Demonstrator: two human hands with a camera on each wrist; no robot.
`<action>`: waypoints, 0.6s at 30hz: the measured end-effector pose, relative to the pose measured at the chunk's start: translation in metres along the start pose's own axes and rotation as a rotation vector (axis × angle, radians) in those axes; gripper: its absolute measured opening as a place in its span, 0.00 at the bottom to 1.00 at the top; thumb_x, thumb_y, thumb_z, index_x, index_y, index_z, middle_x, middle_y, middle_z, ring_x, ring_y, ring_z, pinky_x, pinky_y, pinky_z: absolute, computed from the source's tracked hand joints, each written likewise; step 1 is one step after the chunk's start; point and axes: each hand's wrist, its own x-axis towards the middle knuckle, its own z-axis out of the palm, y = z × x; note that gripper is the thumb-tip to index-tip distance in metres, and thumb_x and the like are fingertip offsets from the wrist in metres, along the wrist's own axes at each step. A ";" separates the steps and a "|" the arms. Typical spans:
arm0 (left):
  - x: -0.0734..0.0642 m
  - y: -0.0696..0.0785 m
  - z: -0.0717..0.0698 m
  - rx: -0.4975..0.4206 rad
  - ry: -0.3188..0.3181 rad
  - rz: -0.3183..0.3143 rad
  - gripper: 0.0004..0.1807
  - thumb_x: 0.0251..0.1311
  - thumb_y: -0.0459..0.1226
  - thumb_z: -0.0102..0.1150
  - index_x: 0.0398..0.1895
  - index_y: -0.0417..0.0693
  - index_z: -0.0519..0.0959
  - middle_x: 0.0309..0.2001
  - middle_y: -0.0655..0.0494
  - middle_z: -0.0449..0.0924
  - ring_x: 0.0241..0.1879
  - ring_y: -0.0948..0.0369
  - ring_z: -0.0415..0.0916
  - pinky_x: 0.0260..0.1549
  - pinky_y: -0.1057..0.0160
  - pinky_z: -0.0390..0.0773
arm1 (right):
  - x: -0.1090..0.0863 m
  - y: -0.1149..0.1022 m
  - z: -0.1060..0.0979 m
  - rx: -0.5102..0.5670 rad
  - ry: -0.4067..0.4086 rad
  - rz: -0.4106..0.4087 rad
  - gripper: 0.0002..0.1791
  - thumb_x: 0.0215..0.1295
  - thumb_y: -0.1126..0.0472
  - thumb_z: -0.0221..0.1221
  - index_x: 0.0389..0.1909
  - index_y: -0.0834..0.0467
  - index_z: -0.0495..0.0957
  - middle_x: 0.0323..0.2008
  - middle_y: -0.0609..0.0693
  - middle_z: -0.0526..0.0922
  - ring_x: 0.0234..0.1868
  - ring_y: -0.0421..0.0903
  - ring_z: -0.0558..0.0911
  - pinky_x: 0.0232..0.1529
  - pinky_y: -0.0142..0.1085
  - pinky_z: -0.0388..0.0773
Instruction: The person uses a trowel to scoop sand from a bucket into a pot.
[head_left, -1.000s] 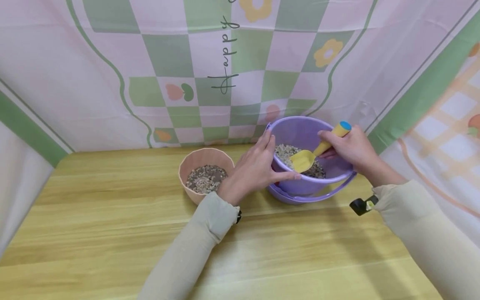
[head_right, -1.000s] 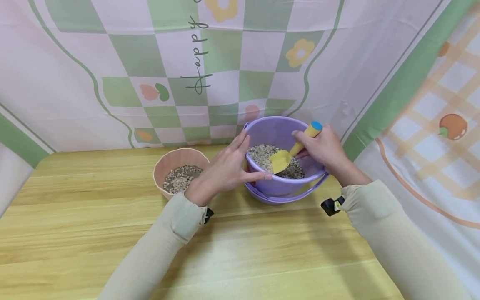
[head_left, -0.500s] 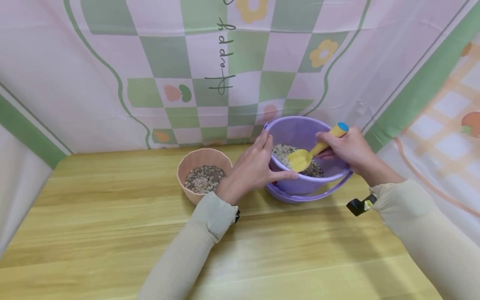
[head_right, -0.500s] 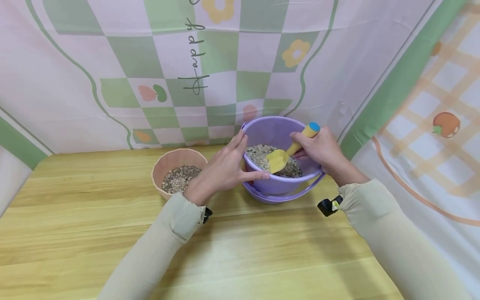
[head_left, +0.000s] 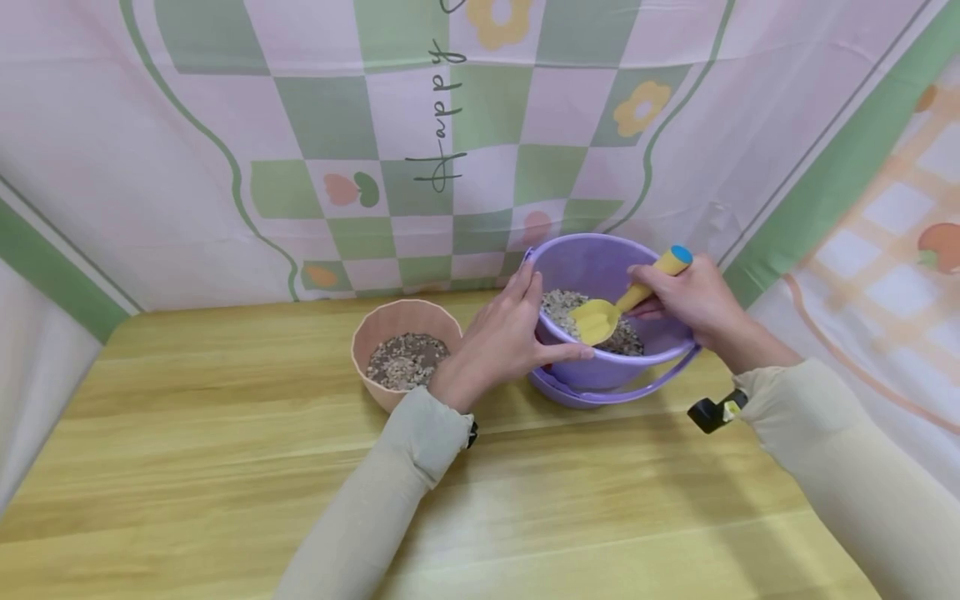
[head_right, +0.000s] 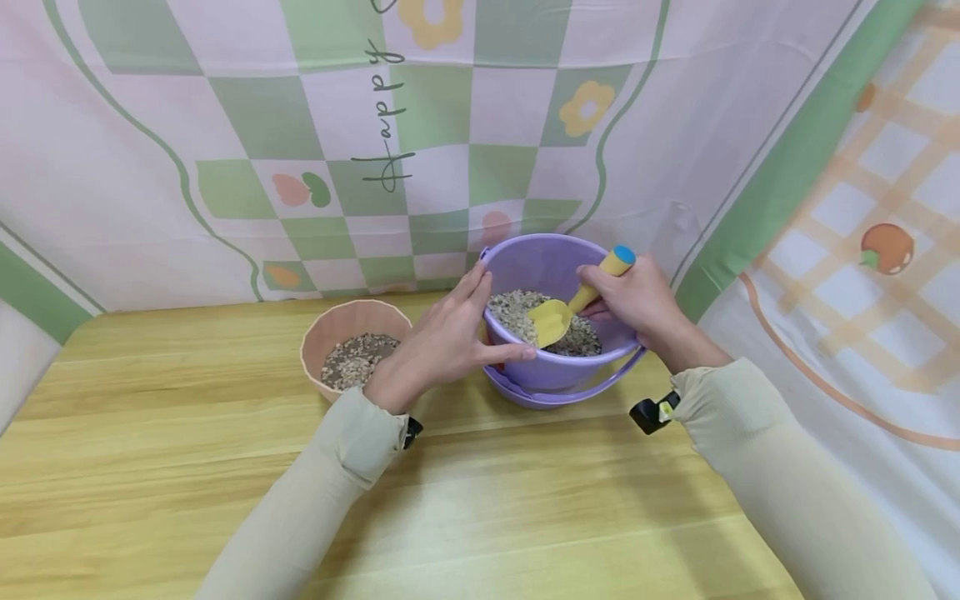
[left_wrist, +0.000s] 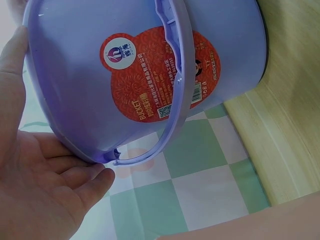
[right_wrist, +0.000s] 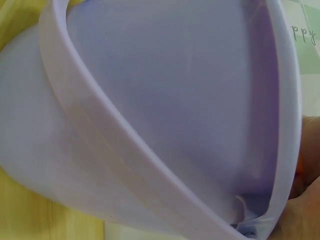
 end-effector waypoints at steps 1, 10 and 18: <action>0.000 0.000 0.000 0.000 -0.001 0.000 0.68 0.47 0.75 0.58 0.78 0.36 0.49 0.80 0.42 0.34 0.76 0.49 0.48 0.70 0.56 0.59 | 0.000 0.000 0.000 0.004 0.000 0.001 0.12 0.71 0.62 0.58 0.34 0.68 0.81 0.22 0.53 0.87 0.25 0.47 0.88 0.30 0.37 0.84; 0.000 -0.001 0.000 -0.007 0.000 0.004 0.68 0.47 0.74 0.59 0.78 0.35 0.50 0.80 0.43 0.35 0.76 0.49 0.48 0.70 0.56 0.59 | 0.001 0.001 0.001 0.031 -0.004 0.020 0.11 0.71 0.61 0.59 0.34 0.67 0.81 0.23 0.53 0.87 0.26 0.49 0.88 0.31 0.39 0.85; 0.000 -0.001 0.000 -0.003 0.003 0.003 0.68 0.47 0.74 0.59 0.78 0.35 0.49 0.80 0.42 0.35 0.76 0.49 0.48 0.70 0.55 0.59 | 0.001 0.000 0.001 0.073 -0.017 0.032 0.11 0.70 0.61 0.60 0.27 0.56 0.84 0.23 0.54 0.87 0.26 0.49 0.88 0.31 0.38 0.85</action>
